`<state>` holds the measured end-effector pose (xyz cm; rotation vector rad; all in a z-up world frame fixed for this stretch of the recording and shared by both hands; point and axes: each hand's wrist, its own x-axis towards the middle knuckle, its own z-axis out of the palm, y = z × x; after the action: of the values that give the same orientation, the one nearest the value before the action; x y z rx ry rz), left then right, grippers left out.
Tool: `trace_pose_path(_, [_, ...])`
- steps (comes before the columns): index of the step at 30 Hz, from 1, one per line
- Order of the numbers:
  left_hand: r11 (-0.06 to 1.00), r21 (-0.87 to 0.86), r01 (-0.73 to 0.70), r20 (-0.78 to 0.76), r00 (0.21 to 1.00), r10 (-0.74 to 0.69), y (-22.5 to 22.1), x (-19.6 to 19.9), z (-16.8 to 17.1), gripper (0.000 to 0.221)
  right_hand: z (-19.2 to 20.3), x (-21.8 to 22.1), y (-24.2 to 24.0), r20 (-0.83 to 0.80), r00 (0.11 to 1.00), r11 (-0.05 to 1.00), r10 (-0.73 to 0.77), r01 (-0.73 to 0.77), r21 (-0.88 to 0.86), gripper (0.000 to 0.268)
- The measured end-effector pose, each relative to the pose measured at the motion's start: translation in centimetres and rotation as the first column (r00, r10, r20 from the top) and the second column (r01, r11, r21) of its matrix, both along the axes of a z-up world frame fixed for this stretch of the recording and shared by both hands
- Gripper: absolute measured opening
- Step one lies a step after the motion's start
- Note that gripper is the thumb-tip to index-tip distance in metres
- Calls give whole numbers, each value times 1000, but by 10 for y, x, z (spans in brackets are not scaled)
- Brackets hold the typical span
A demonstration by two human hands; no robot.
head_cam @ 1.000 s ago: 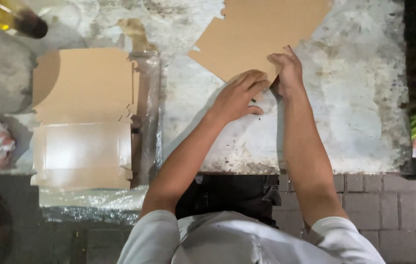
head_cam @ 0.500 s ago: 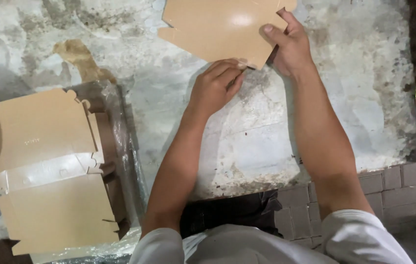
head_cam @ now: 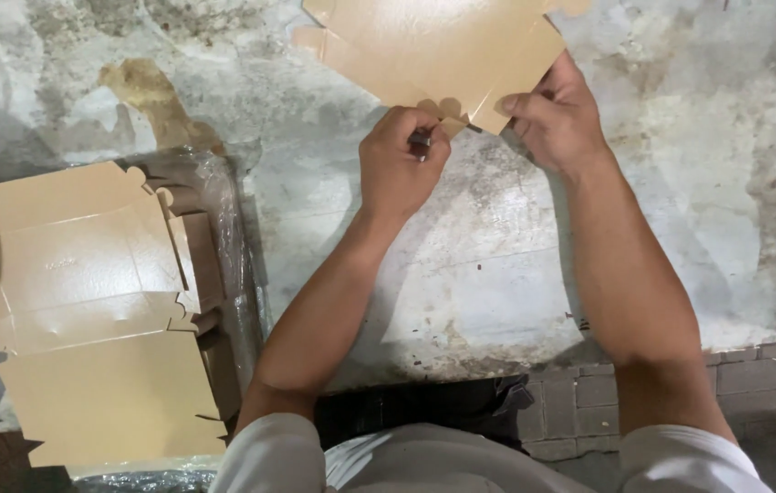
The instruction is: The person folds flat cardboard pieces into small rectangular boxes by hand. They fold the side flaps, tuck tabs into slots, and secure the box shape. Completed boxes are stacked on the table. The person repeats the process with another flat piece.
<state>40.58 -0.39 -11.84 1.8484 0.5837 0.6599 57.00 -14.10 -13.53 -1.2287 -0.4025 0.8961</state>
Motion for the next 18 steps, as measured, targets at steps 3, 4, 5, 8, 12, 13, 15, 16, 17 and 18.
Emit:
trace_pose_path(3, [995, 65, -80, 3, 997, 80, 3, -2, 0, 7, 5, -8, 2, -124, 992, 999, -39, 42, 16, 76])
trace_pose_path(4, [994, 68, -88, 6, 996, 87, 1, -4, 1, 7, 4, -10, 3, -121, 992, 999, -32, 34, 19, 76])
trace_pose_path(5, [994, -40, -103, 10, 995, 103, 0, -5, 2, 6, 3, -13, 4, -156, 985, 996, -71, 80, 49, 72])
trace_pose_path(8, [971, -194, -139, 32, 989, 148, -5, -7, 12, 9, 5, -19, 7, -235, 966, 985, -110, 138, 105, 69])
trace_pose_path(12, [775, -627, -84, 151, 962, 226, -17, -6, 15, 41, -17, -17, -3, -320, 926, 971, -199, 230, 60, 52])
trace_pose_path(13, [774, -628, -86, 151, 962, 229, -16, -4, 12, 41, -14, -20, -1, -320, 927, 972, -197, 227, 59, 52])
trace_pose_path(15, [582, -813, 17, 184, 956, 228, -14, -1, 7, 50, -10, -26, 0, -346, 917, 964, -200, 247, 96, 57])
trace_pose_path(16, [580, -814, 15, 182, 956, 231, -11, -2, 11, 50, -9, -27, 2, -347, 917, 965, -199, 245, 94, 57])
trace_pose_path(17, [591, -806, 38, 181, 966, 185, -8, -3, 15, 30, -9, -28, 3, -342, 911, 955, -232, 280, 99, 47])
trace_pose_path(18, [595, -801, 57, 173, 975, 139, -7, -6, 17, 18, -10, -32, 3, -342, 901, 944, -266, 316, 98, 40])
